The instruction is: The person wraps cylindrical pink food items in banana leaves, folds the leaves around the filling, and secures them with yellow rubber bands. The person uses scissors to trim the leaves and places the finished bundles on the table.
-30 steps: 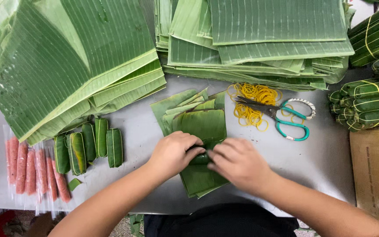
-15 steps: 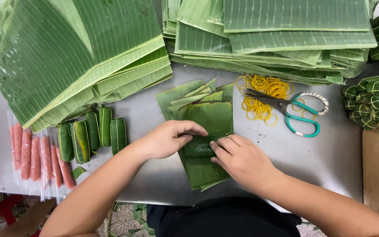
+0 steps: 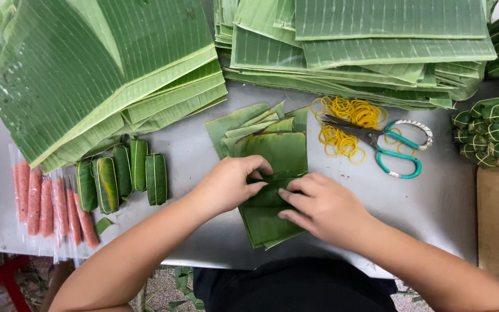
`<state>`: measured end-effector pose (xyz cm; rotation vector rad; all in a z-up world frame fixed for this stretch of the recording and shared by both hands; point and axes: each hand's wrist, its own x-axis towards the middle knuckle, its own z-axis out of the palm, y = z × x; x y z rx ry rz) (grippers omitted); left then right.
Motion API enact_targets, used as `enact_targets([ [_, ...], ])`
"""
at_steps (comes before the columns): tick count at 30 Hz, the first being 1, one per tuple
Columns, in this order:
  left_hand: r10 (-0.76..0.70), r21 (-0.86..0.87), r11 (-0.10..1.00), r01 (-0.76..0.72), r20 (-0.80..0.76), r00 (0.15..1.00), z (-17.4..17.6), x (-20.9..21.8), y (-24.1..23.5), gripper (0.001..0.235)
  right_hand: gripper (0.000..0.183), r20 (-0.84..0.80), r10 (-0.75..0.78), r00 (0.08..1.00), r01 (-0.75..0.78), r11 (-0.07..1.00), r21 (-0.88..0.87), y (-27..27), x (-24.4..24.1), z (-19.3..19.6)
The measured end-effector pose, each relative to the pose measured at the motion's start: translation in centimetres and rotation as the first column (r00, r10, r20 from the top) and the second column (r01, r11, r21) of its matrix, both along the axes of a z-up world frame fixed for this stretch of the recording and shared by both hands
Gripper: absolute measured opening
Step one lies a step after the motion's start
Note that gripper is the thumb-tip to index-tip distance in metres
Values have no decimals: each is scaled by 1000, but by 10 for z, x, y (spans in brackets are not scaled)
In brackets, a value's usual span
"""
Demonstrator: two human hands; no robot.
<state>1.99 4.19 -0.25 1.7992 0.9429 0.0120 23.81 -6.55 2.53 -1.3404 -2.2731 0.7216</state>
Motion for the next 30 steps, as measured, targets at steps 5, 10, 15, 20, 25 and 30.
enact_targets([
  [5,-38,49,998,39,-20,999,3,0,-2,24,28,-139,-180,974,193,978,82,-1,8,1],
  [10,-127,613,783,104,-7,992,13,-4,-16,26,43,89,-8,996,-4,992,130,-7,-11,-16],
  [15,-294,515,834,197,113,949,13,-10,-27,30,42,47,-23,999,22,999,29,-3,-9,-20],
  [20,-172,280,949,144,77,982,0,-8,-7,26,33,-3,-69,998,67,978,-197,20,3,-18],
  [25,-206,398,904,156,87,975,-2,-5,6,21,26,12,-77,997,76,996,47,19,0,-14],
  [30,-267,652,749,119,132,955,6,-6,-11,27,34,231,-53,971,20,989,144,15,-6,-12],
])
